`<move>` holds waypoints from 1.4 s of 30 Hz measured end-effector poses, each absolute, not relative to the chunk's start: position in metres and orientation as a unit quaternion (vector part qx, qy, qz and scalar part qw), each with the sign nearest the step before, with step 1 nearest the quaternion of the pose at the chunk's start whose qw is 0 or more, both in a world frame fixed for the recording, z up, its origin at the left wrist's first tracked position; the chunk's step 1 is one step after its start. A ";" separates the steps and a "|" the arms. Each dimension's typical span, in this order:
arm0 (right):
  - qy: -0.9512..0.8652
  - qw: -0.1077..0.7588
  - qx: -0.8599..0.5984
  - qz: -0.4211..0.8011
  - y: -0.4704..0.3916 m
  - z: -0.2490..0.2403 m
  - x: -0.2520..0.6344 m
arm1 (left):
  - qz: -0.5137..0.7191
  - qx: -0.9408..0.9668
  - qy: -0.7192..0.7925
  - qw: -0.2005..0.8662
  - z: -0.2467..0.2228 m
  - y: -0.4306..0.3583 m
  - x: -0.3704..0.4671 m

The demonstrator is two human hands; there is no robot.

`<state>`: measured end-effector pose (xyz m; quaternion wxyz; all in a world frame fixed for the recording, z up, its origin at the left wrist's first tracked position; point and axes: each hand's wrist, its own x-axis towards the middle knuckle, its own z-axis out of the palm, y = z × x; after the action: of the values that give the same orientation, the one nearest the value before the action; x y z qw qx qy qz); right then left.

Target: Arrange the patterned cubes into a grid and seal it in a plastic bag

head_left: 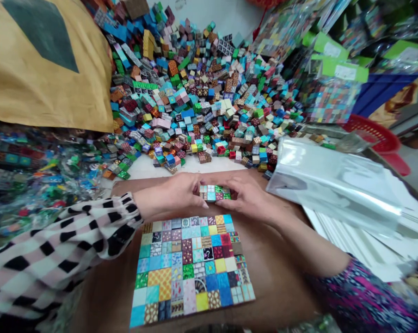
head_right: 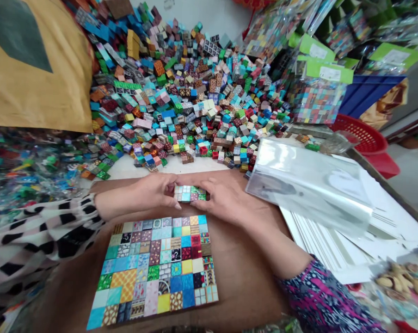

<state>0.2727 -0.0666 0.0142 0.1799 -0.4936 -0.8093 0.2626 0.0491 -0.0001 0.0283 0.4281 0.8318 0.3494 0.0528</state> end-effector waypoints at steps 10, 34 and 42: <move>-0.816 0.137 -0.428 0.364 -0.092 0.019 0.287 | 0.005 0.865 0.333 0.375 0.048 -0.029 0.042; -0.819 0.080 -0.509 0.252 -0.140 0.017 0.278 | -0.123 0.894 0.351 0.249 0.036 -0.077 0.012; -0.872 0.068 -0.443 0.198 -0.156 0.003 0.261 | -0.141 0.901 0.325 0.251 0.035 -0.083 0.024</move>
<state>0.2610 -0.1565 0.0030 0.0677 -0.4427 -0.8719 0.1982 0.0243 -0.0834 0.0346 0.2513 0.9008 0.3247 -0.1410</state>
